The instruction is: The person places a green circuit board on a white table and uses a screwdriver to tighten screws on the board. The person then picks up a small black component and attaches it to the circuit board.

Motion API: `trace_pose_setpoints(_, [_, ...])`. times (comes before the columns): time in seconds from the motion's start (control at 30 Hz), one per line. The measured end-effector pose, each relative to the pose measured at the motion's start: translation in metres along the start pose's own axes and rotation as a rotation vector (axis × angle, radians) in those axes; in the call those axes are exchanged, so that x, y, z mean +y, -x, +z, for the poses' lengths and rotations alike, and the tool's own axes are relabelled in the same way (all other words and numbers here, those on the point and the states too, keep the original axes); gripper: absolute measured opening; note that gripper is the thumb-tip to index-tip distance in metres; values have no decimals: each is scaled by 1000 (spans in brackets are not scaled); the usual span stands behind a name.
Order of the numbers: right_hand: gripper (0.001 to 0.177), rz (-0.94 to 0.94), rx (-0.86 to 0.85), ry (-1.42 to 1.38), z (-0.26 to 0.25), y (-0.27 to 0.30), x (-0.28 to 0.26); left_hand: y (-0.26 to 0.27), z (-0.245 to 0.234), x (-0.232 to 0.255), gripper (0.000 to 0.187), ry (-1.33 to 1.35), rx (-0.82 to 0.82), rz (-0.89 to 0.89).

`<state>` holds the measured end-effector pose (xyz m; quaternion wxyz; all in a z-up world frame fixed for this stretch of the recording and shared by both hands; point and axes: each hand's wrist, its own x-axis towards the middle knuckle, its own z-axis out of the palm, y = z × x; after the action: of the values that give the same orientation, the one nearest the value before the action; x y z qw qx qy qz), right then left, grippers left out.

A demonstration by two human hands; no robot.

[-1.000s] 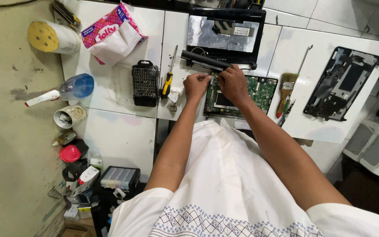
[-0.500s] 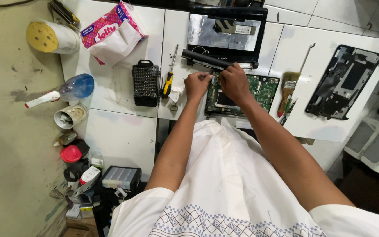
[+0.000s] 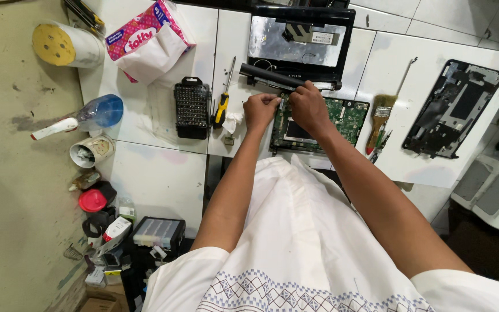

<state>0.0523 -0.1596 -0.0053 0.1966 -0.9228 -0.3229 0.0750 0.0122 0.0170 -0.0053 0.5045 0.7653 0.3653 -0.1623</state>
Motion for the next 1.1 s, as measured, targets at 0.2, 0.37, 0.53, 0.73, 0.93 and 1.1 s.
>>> trace_pose_setpoints(0.2, [20,-71,-33,83,21,2,12,-5,6,-6,18,-57,17,7])
trace_pose_setpoints(0.37, [16,-97,-74,137,14,0,6,-9,12,-13,18,-62,26,18])
trace_pose_setpoints(0.53, [19,-131,-35,169,11,-3,8,-12,14,-15,18,-60,29,33])
trace_pose_setpoints(0.73, [23,-84,13,127,17,2,13,-15,18,-18,18,-81,45,46])
trace_pose_setpoints(0.93, [19,-78,36,153,7,6,8,-15,16,-20,16,-90,34,22])
trace_pose_setpoints(1.1, [23,-131,-4,82,-12,2,7,-15,14,-15,14,-101,28,16])
